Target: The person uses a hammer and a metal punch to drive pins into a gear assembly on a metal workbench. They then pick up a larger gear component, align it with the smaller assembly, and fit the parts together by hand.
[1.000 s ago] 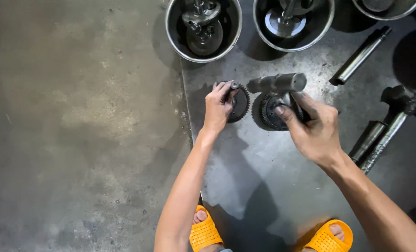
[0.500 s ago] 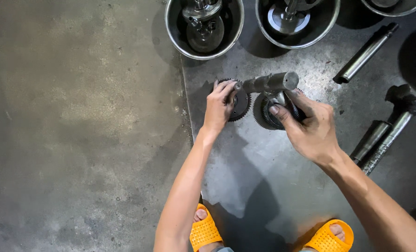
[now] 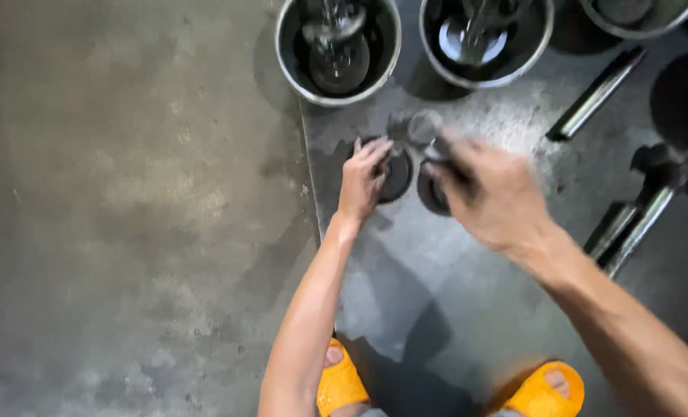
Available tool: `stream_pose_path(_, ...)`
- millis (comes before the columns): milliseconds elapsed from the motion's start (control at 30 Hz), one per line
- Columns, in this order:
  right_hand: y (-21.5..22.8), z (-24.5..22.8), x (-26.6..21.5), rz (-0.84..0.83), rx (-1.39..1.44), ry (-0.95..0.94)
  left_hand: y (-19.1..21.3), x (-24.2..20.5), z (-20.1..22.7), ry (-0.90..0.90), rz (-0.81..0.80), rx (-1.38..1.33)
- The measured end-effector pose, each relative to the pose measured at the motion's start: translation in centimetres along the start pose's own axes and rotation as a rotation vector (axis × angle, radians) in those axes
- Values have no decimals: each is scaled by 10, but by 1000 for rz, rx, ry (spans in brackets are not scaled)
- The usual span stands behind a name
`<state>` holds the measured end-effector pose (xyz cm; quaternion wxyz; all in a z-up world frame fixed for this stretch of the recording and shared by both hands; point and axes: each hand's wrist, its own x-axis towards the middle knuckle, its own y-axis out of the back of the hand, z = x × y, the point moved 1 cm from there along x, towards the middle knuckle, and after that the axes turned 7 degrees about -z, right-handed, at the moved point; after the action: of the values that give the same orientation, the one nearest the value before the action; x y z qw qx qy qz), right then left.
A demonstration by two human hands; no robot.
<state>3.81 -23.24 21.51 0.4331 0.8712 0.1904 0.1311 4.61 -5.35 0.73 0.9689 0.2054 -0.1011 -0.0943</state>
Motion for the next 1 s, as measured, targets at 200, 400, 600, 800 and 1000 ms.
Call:
stream_pose_path(200,-11,11,-25,317,88,239,-2,-4,0,-8,43,-6)
stream_pose_path(400,0,8,0,177,82,116,-5,-1,0,-14,67,140)
stream_pose_path(600,-8,-3,-16,416,122,252,-9,-5,-14,-69,64,157)
stream_pose_path(800,-15,5,-7,136,-36,96,1,-2,10,-57,58,137)
stream_pose_path(1000,-20,5,-18,322,112,207,-11,-6,-10,-53,86,183)
